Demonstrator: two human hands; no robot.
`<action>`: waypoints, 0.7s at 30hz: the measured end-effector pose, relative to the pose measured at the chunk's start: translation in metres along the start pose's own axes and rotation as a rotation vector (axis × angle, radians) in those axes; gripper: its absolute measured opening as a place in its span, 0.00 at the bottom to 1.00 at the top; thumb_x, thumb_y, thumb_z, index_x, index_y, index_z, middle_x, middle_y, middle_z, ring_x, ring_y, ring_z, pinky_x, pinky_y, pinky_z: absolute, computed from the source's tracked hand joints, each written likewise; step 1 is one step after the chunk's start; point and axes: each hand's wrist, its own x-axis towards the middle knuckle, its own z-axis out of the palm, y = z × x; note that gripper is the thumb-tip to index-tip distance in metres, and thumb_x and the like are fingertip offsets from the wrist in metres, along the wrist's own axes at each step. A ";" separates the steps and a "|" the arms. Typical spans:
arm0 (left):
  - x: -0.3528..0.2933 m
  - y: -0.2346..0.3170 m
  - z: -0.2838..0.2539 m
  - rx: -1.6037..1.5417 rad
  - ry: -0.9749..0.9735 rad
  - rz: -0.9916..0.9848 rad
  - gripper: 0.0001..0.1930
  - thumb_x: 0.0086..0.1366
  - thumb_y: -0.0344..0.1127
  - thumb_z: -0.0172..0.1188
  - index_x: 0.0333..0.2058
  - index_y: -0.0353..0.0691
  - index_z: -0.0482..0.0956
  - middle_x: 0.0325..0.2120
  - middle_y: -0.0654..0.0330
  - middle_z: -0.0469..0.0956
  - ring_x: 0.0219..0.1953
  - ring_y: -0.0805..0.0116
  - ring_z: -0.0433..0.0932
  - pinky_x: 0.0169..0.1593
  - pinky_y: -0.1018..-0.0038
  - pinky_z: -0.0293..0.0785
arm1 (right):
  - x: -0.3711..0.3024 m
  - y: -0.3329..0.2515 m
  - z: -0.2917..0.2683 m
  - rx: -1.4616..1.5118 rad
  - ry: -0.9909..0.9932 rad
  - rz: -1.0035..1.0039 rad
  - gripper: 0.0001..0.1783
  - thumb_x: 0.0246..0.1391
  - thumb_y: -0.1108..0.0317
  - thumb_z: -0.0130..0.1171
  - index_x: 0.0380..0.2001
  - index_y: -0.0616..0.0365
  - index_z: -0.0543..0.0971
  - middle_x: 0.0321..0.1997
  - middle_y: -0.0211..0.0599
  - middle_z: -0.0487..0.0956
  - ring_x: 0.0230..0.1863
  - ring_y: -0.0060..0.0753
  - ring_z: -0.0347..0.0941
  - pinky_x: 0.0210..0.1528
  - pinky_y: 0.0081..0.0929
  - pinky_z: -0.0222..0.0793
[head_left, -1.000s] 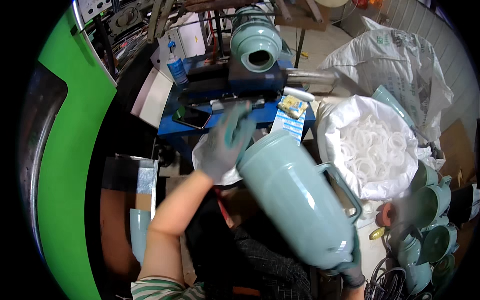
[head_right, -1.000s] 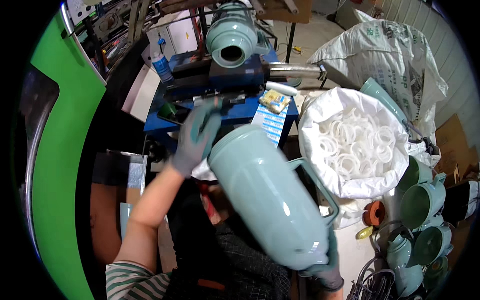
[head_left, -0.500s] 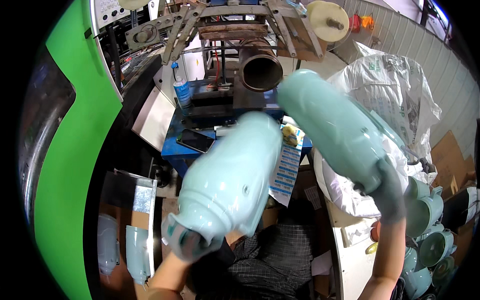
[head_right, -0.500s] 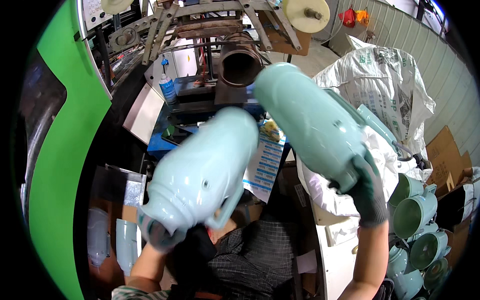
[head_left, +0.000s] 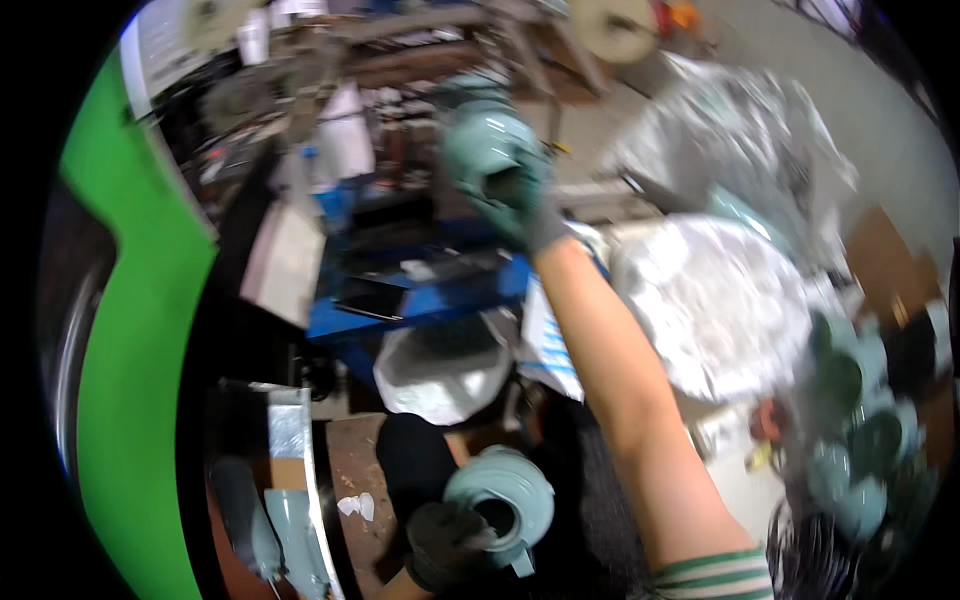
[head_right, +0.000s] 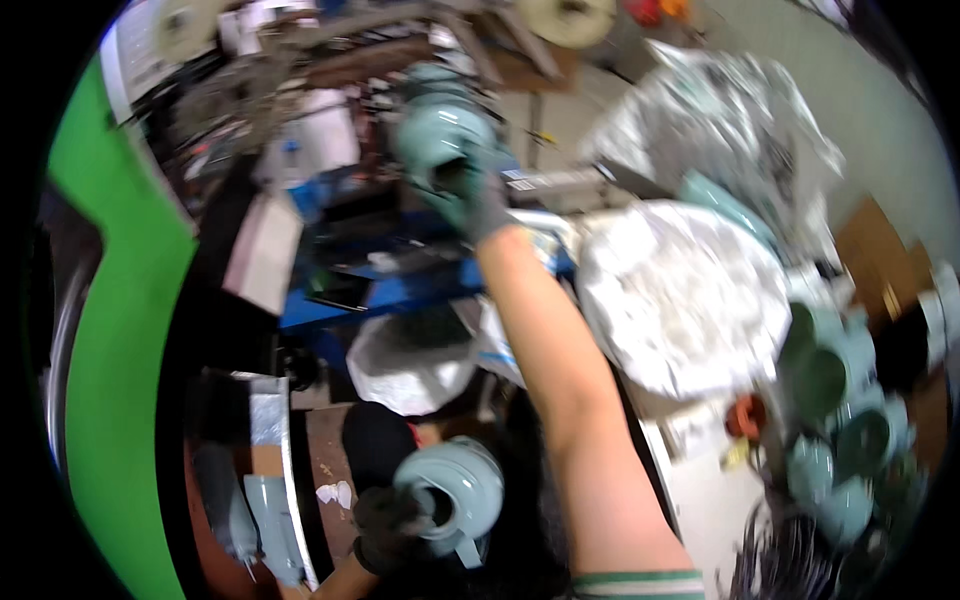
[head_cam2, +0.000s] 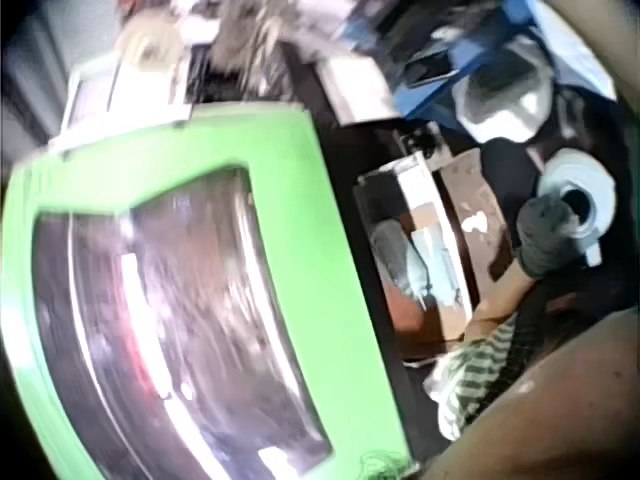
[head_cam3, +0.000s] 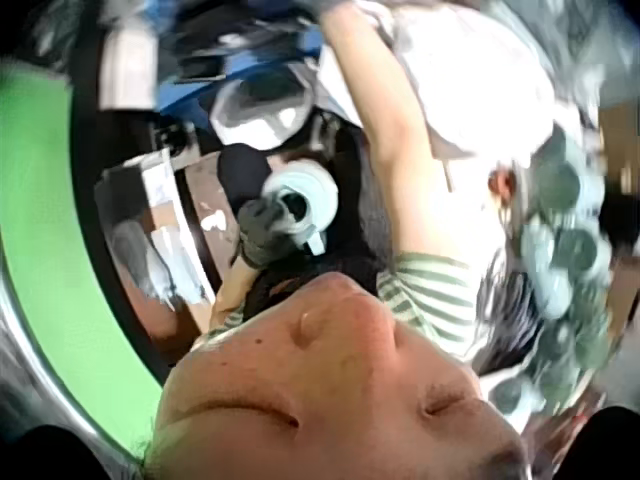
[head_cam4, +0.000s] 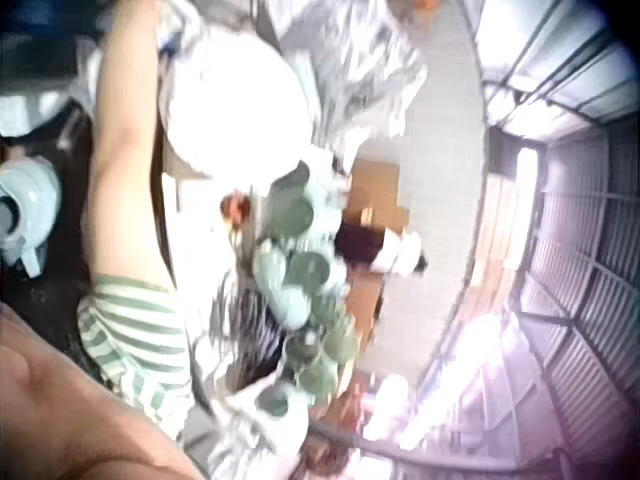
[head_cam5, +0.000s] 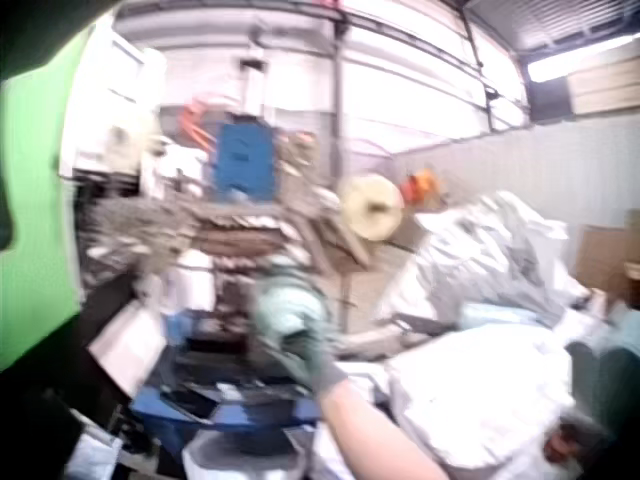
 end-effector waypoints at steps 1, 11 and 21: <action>0.001 0.000 -0.001 0.028 -0.124 -0.045 0.17 0.51 0.47 0.74 0.38 0.54 0.81 0.36 0.61 0.82 0.33 0.61 0.82 0.32 0.66 0.76 | -0.013 0.005 0.003 -0.323 0.208 -0.125 0.35 0.68 0.37 0.55 0.66 0.52 0.71 0.61 0.45 0.78 0.56 0.48 0.79 0.53 0.47 0.84; 0.027 -0.007 -0.003 -0.084 -0.194 0.052 0.22 0.41 0.39 0.81 0.33 0.45 0.77 0.33 0.53 0.79 0.36 0.42 0.79 0.40 0.49 0.75 | -0.440 0.036 0.072 -1.972 0.798 -0.488 0.18 0.57 0.62 0.72 0.47 0.58 0.80 0.48 0.43 0.82 0.47 0.39 0.82 0.50 0.34 0.79; 0.046 0.007 0.018 -0.028 -0.284 0.104 0.21 0.44 0.36 0.78 0.29 0.42 0.72 0.31 0.54 0.75 0.36 0.45 0.77 0.42 0.49 0.75 | -0.736 -0.058 0.156 -2.560 2.125 -0.569 0.14 0.57 0.60 0.69 0.40 0.58 0.80 0.39 0.44 0.78 0.40 0.46 0.75 0.46 0.42 0.72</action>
